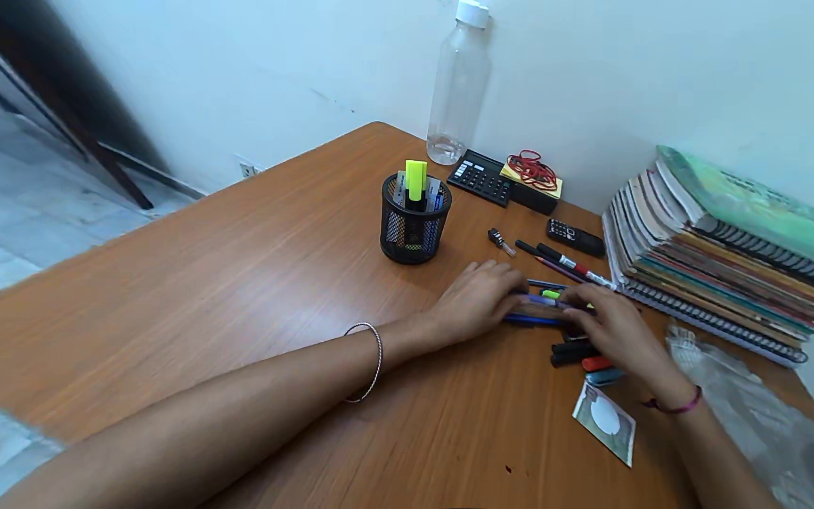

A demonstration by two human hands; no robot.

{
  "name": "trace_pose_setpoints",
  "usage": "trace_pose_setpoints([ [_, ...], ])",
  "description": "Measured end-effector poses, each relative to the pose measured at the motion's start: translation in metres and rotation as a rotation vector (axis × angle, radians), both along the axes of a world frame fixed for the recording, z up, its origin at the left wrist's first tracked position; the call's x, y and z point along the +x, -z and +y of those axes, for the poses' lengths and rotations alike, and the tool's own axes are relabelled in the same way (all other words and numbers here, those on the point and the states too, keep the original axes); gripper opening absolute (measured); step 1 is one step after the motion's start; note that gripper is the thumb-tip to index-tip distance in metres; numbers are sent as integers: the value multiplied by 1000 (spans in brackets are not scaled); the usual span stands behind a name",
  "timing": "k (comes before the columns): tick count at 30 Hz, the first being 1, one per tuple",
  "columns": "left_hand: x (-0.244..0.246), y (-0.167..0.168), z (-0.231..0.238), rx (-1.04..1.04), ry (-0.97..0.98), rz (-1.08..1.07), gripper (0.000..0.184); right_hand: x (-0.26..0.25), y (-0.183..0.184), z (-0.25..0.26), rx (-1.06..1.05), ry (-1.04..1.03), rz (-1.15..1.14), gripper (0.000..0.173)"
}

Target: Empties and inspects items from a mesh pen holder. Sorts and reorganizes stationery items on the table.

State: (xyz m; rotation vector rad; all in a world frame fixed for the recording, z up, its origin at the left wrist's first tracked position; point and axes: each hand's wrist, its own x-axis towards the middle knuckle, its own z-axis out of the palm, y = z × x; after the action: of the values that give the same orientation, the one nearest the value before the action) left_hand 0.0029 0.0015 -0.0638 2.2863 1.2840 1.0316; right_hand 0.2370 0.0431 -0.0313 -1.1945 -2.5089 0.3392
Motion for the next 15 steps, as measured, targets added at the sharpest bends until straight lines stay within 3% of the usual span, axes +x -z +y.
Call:
trace_pose_setpoints([
  [3, -2, -19, -2, -165, -47, -375, 22, -2, -23, -10, -112, -12, 103, 18],
  [7, -6, -47, -12, -642, 77, -865, 20, -14, -36, -31, -718, -3, 486, 27],
  [9, -4, -46, -13, -741, 112, -937, 20, -20, -27, -39, -970, -30, 627, 31],
  [11, -1, -45, -15, -773, 106, -940, 23, -29, -19, -51, -1081, -19, 763, 31],
  [15, -6, -54, -19, -673, 83, -976, 29, -25, -6, -79, -1315, -153, 914, 25],
])
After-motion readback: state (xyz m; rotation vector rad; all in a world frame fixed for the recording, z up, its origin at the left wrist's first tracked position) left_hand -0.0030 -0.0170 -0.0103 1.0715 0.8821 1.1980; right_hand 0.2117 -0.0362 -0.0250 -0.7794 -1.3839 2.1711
